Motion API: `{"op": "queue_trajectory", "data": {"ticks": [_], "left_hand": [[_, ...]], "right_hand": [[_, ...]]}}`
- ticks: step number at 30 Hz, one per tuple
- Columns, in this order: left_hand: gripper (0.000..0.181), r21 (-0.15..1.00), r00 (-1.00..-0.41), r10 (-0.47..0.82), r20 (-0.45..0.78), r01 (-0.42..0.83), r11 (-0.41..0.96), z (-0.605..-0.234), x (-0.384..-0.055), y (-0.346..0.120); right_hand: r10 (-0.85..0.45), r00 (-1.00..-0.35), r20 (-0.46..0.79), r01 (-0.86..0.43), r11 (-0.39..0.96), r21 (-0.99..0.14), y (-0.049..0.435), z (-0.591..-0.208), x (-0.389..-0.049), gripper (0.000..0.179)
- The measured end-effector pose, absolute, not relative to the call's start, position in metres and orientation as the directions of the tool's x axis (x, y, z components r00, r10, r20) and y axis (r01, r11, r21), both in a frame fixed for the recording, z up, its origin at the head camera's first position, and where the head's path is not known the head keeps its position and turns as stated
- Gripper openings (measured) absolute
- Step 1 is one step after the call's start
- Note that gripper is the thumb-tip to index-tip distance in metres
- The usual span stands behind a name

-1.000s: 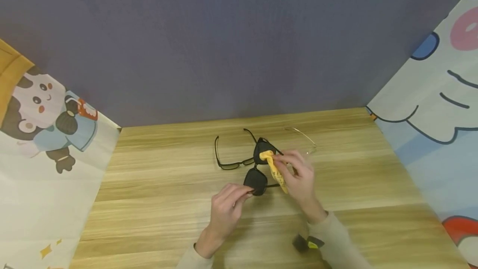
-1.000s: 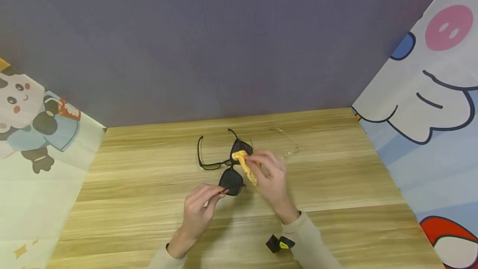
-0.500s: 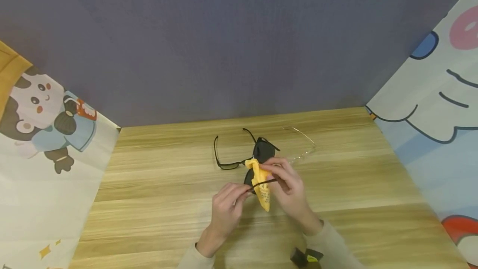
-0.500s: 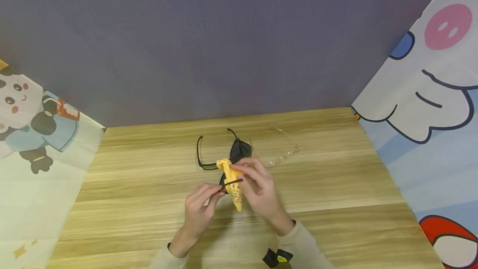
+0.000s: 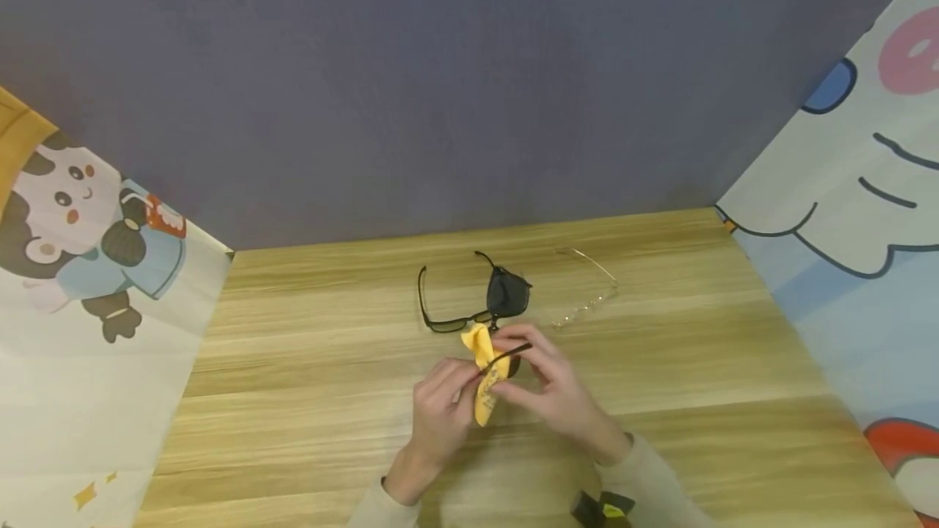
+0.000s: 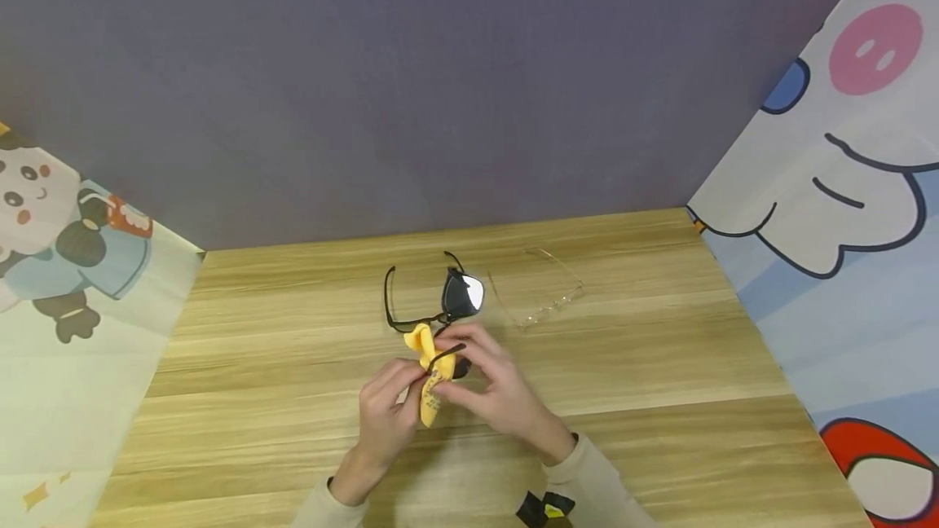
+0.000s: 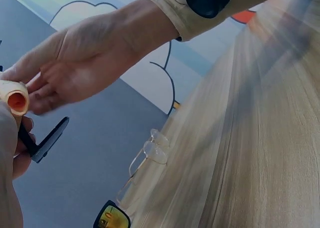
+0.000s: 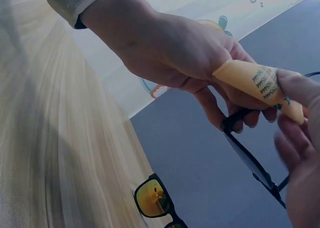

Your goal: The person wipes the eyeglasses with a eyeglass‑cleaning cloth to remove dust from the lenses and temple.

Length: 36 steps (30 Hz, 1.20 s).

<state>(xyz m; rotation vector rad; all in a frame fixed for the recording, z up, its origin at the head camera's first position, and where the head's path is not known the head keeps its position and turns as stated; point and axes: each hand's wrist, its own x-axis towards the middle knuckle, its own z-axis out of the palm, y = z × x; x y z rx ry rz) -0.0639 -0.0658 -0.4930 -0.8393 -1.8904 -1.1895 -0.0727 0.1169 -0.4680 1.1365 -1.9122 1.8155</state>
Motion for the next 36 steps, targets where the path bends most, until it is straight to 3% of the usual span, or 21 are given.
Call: {"op": "queue_trajectory", "data": {"ticks": [4, 8, 15, 20, 25, 31, 36], "left_hand": [[0.011, 0.419, -0.497, 0.158, 0.853, 0.834, 0.359, -0.493, -0.064, -0.065], [0.026, 0.399, -0.48, 0.161, 0.863, 0.84, 0.368, -0.492, -0.064, -0.065], [0.027, 0.365, -0.457, 0.158, 0.875, 0.839, 0.402, -0.492, -0.064, -0.064], [0.023, 0.382, -0.48, 0.156, 0.863, 0.824, 0.418, -0.492, -0.061, -0.063], [0.009, 0.432, -0.519, 0.157, 0.84, 0.816, 0.385, -0.489, -0.059, -0.064], [0.009, 0.43, -0.516, 0.161, 0.841, 0.819, 0.381, -0.489, -0.058, -0.066], [0.026, 0.376, -0.465, 0.15, 0.873, 0.836, 0.4, -0.488, -0.059, -0.067]], "right_hand": [[-0.308, -0.644, 0.7, -0.735, -0.004, -0.678, 0.112, -0.471, -0.074, 0.037], [-0.27, -0.63, 0.728, -0.754, -0.009, -0.656, 0.105, -0.471, -0.074, 0.025], [-0.205, -0.666, 0.717, -0.735, 0.015, -0.678, 0.101, -0.47, -0.069, 0.017], [-0.127, -0.705, 0.698, -0.68, -0.157, -0.716, 0.103, -0.459, -0.066, 0.018], [-0.035, -0.672, 0.74, -0.703, -0.285, -0.652, 0.108, -0.442, -0.067, 0.021], [-0.068, -0.643, 0.763, -0.718, -0.292, -0.631, 0.108, -0.44, -0.067, 0.023], [-0.169, -0.618, 0.768, -0.757, -0.137, -0.639, 0.102, -0.451, -0.066, 0.022]]}}
